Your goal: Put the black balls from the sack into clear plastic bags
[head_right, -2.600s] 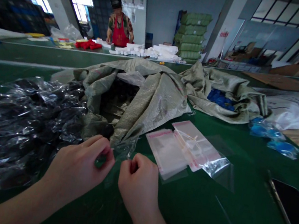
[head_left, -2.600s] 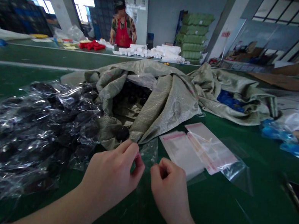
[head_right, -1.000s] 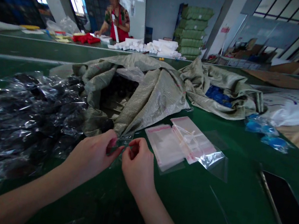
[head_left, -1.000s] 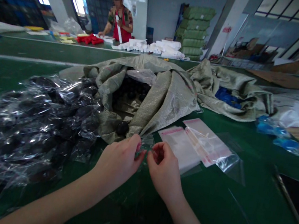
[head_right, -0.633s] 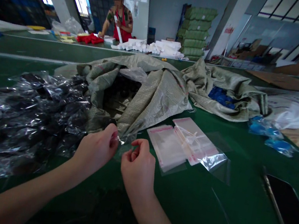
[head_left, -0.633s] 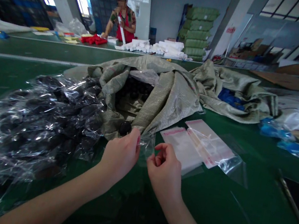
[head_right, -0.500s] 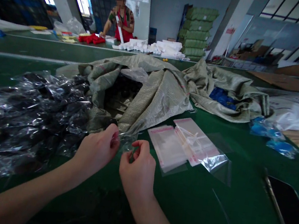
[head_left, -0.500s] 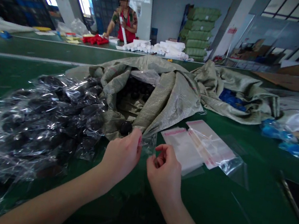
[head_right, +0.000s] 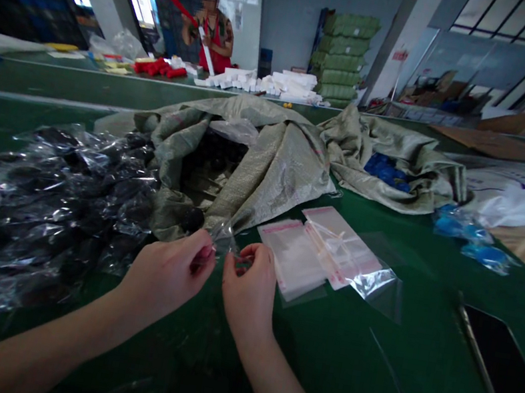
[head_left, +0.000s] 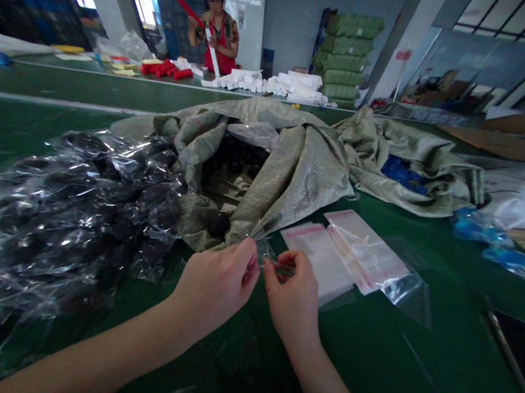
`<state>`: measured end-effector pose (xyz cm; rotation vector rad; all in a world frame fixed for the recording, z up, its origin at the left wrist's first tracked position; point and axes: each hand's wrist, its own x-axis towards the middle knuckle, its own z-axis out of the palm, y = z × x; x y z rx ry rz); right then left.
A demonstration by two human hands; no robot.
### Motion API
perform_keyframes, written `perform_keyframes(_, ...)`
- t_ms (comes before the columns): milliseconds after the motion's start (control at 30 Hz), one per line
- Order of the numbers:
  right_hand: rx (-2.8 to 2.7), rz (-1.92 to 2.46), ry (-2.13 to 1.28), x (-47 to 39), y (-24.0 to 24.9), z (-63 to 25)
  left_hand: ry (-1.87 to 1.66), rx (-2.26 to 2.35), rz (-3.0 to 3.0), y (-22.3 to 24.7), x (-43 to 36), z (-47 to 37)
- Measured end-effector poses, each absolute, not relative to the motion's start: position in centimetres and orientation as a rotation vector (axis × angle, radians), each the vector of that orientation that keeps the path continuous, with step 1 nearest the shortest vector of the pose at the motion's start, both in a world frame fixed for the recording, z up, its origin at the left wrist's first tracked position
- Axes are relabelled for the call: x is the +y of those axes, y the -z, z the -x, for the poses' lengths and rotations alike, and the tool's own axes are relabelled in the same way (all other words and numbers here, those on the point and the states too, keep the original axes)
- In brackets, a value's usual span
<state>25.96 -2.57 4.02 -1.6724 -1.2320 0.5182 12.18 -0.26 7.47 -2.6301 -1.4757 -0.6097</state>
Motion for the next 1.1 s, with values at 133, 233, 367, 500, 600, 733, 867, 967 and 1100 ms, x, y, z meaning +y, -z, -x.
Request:
perform_keyframes(133, -1.34, 1.701, -0.424, -2.8, -3.9, -26.0, 0.599, -1.445, 2.624, -7.6, -0.5, -12.2)
perform_keyframes(233, -1.44, 1.7, -0.301, -3.1, -3.9, -25.7, 0.592, -1.465, 2.635, -7.7, -0.6, -12.2)
perform_keyframes(367, -1.509, 1.678, -0.128, -3.4, -4.1, -25.8, 0.537, -1.558, 2.635, -8.1, -0.5, -12.0)
perform_keyframes(500, -1.504, 1.705, 0.051, -3.5, -4.7, -26.4, 0.453, -1.623, 2.671, -8.4, -0.6, -12.0)
perform_keyframes(600, -1.524, 1.657, -0.053, -3.6, -5.1, -26.7, 0.446, -1.627, 2.702, -8.6, -0.7, -11.8)
perform_keyframes(733, -1.477, 1.575, -0.292, -3.9, -5.6, -26.8, 0.512, -1.647, 2.674, -9.3, -0.6, -11.2)
perform_keyframes(867, -1.471, 1.532, -0.305, -4.3, -6.0, -26.4, 0.48, -1.7, 2.591, -9.8, -0.4, -10.8)
perform_keyframes(967, -1.482, 1.482, -0.386, -4.5, -6.0, -26.1, 0.405, -1.702, 2.57, -10.0, -0.3, -10.9)
perform_keyframes(1100, -1.381, 1.348, -0.65, -4.3, -6.1, -26.1, 0.348, -1.737, 2.566, -11.0, 0.7, -10.2)
